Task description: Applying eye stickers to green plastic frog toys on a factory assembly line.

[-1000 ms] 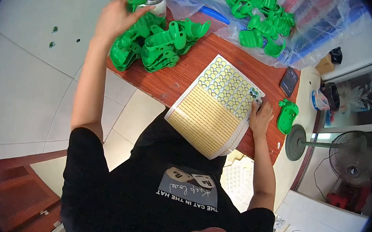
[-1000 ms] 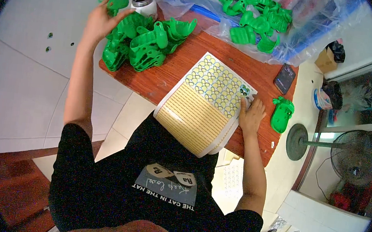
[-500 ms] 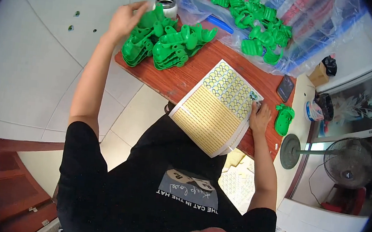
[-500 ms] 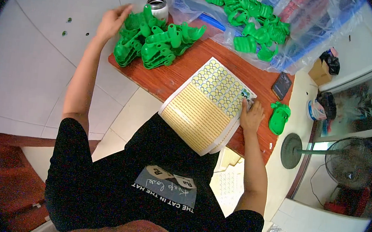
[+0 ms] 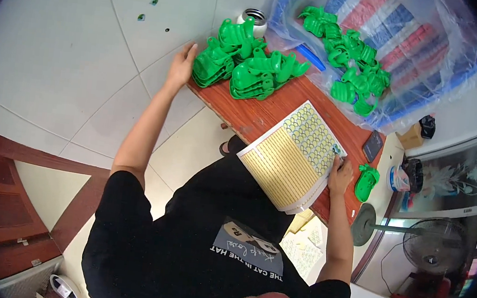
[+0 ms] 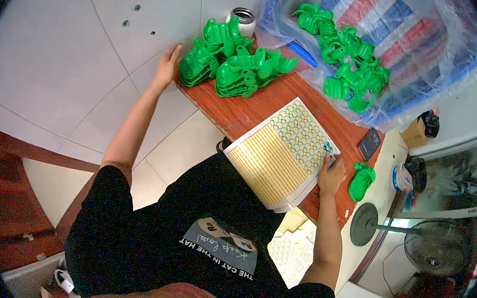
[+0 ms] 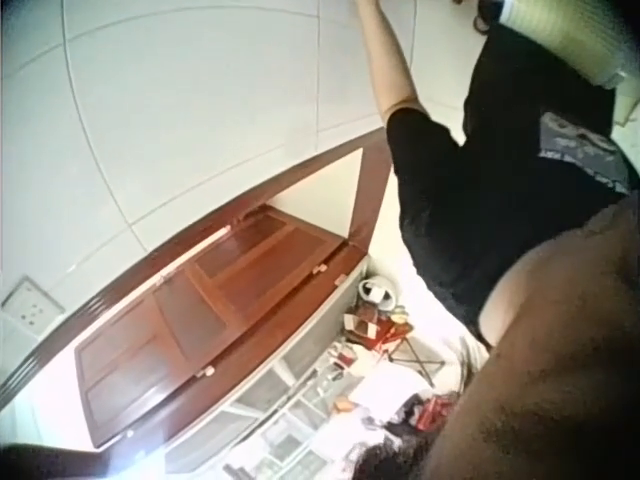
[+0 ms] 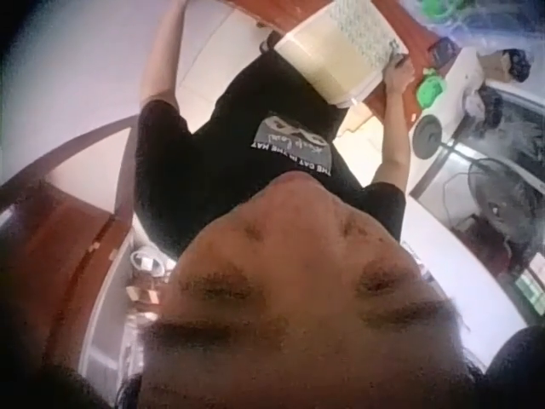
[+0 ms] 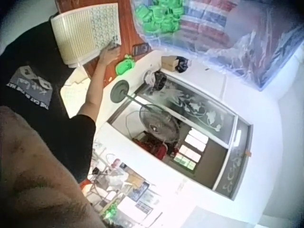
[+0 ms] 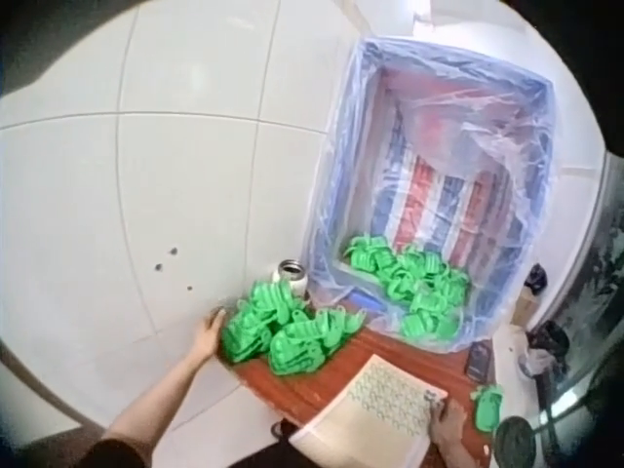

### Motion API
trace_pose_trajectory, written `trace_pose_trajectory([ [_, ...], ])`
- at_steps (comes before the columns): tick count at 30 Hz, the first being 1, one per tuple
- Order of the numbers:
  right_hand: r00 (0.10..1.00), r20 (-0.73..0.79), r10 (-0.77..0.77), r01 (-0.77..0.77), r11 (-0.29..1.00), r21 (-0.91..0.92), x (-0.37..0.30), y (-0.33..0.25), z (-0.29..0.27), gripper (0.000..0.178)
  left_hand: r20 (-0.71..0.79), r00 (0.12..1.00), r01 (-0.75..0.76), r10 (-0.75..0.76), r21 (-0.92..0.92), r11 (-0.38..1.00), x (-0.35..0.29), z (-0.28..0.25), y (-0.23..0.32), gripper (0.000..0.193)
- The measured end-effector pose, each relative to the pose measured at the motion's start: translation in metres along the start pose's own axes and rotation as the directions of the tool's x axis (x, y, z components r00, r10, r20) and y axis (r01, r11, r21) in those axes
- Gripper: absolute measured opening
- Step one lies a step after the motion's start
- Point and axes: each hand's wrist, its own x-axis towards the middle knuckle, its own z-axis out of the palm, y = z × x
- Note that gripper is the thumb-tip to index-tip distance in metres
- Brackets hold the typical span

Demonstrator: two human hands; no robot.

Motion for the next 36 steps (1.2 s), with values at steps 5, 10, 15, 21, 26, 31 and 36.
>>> trace_pose_trajectory([
  [5,0.975,-0.186,-0.125,0.118,0.992,-0.044,-0.001,0.000,0.004,0.038,0.104,0.984,0.148,-0.142,-0.053,0.988,-0.016,0.018,-0.003,0.054],
  [10,0.977,-0.171,-0.128,0.123,0.992,-0.039,0.001,-0.004,0.002,0.037,0.056,0.995,-0.081,0.083,-0.029,0.996,-0.026,0.023,0.003,0.045],
  [15,0.976,-0.181,-0.119,0.112,0.993,-0.048,-0.001,0.001,0.004,0.037,0.045,0.999,-0.003,0.005,-0.062,0.998,-0.011,0.014,0.004,0.042],
  [21,0.976,-0.177,-0.123,0.119,0.992,-0.036,-0.002,-0.001,0.001,0.036,0.110,0.979,-0.192,0.174,0.182,0.964,0.033,0.008,0.003,0.048],
  [26,0.999,-0.035,0.015,-0.014,1.000,0.014,-0.002,-0.005,-0.003,0.041,0.294,0.925,-0.288,0.239,0.135,0.948,0.062,0.024,-0.018,0.062],
  [31,0.998,-0.054,0.027,-0.026,1.000,0.018,-0.004,-0.010,-0.004,0.040,0.249,0.935,-0.260,0.254,-0.008,0.966,0.072,0.037,-0.035,0.074],
  [36,0.995,-0.104,-0.007,0.005,1.000,-0.024,-0.007,-0.005,-0.002,0.036,0.280,0.928,-0.175,0.244,-0.250,0.952,0.069,0.050,-0.029,0.077],
])
